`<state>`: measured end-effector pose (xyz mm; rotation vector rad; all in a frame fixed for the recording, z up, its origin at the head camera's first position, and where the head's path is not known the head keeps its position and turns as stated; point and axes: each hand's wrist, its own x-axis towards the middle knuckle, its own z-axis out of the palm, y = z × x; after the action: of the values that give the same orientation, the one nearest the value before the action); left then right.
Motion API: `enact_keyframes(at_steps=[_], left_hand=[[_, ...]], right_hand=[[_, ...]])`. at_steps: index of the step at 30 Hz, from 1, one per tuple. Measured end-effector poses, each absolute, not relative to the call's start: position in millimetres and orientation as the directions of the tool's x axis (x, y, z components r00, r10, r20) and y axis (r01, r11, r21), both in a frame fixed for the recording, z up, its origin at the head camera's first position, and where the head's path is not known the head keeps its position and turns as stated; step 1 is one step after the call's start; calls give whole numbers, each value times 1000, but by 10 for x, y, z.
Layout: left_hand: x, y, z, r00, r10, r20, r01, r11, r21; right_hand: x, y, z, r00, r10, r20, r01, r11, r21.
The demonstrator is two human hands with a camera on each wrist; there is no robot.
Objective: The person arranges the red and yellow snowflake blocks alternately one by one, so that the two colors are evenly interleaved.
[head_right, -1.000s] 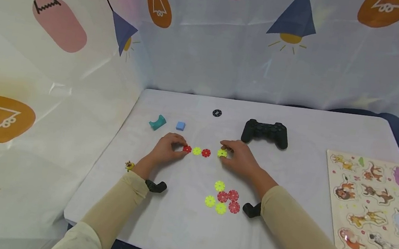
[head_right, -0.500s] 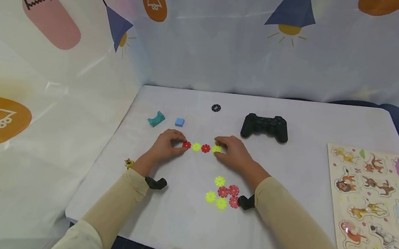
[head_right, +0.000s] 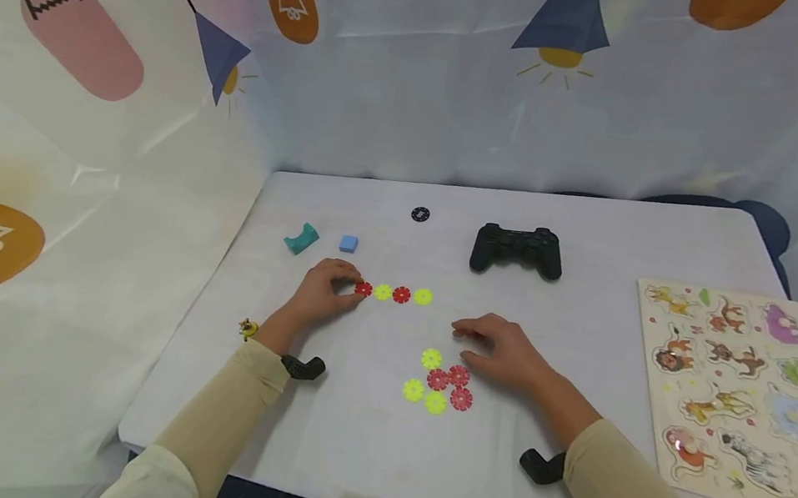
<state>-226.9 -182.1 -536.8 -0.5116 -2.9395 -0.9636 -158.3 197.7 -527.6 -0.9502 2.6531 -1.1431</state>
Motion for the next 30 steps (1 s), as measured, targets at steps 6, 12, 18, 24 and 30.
enact_keyframes(at_steps=[6, 12, 18, 24, 30], left_hand=[[-2257, -1838, -5343, -950, 297, 91, 294, 763, 576], [-2243, -1829, -5327, -954, 289, 77, 279, 765, 581], [-2244, -1815, -5341, -952, 295, 76, 283, 765, 578], [-2258, -1813, -5352, -946, 313, 88, 305, 758, 577], [-2252, -1827, -5351, -943, 314, 108, 315, 745, 587]], right_hand=[[-1417, 2101, -5296, -747, -649, 147, -564, 501, -656], [-1374, 2067, -5285, -682, -713, 162, -623, 451, -640], [-1325, 2034, -5328, -693, -691, 208, -633, 445, -633], [-1366, 2014, -5274, -752, -609, 252, -606, 487, -630], [-1788, 1951, -5131, -819, -478, 318, -556, 523, -646]])
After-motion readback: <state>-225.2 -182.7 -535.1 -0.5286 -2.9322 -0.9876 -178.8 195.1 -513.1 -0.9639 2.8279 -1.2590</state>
